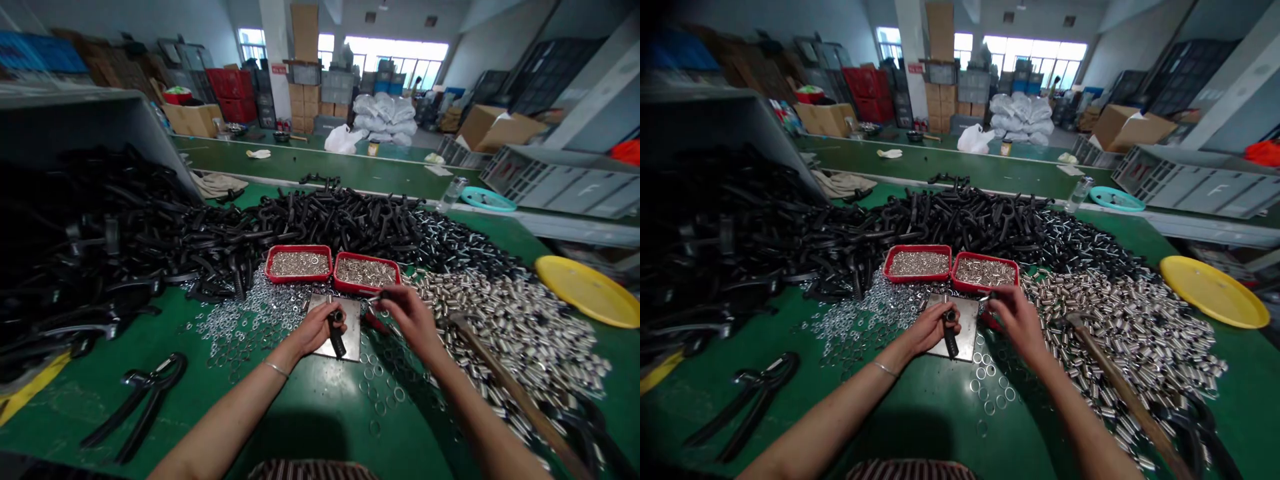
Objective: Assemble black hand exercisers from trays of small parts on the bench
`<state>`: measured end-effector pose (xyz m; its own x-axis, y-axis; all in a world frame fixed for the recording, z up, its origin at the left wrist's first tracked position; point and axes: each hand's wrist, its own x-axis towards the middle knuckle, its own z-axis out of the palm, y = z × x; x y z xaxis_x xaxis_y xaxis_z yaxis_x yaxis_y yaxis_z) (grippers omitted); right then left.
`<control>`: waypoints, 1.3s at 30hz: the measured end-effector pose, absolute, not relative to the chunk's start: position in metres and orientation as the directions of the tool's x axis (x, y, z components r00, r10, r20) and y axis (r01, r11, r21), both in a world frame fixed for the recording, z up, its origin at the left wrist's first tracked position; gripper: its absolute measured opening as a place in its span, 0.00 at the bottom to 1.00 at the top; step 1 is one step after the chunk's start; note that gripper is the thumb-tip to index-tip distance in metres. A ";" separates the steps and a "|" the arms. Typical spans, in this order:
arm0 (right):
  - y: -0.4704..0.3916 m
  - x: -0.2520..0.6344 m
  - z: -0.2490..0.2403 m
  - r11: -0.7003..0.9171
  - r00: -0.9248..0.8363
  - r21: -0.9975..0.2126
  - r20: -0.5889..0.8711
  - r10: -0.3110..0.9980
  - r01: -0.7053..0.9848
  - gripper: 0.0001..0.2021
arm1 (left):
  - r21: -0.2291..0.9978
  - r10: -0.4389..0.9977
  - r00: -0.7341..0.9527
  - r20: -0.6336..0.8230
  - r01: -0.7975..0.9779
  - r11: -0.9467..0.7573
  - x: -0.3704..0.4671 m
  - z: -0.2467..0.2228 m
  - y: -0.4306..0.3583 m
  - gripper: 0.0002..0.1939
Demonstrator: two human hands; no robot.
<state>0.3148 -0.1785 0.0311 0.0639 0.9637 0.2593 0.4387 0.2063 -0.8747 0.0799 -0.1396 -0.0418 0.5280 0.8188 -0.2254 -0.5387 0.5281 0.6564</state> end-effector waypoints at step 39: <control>-0.203 0.236 0.014 -0.025 -0.138 -0.963 -0.064 0.988 0.268 0.26 | 0.938 0.934 0.309 0.178 0.234 -0.256 0.059 0.010 -0.149 0.12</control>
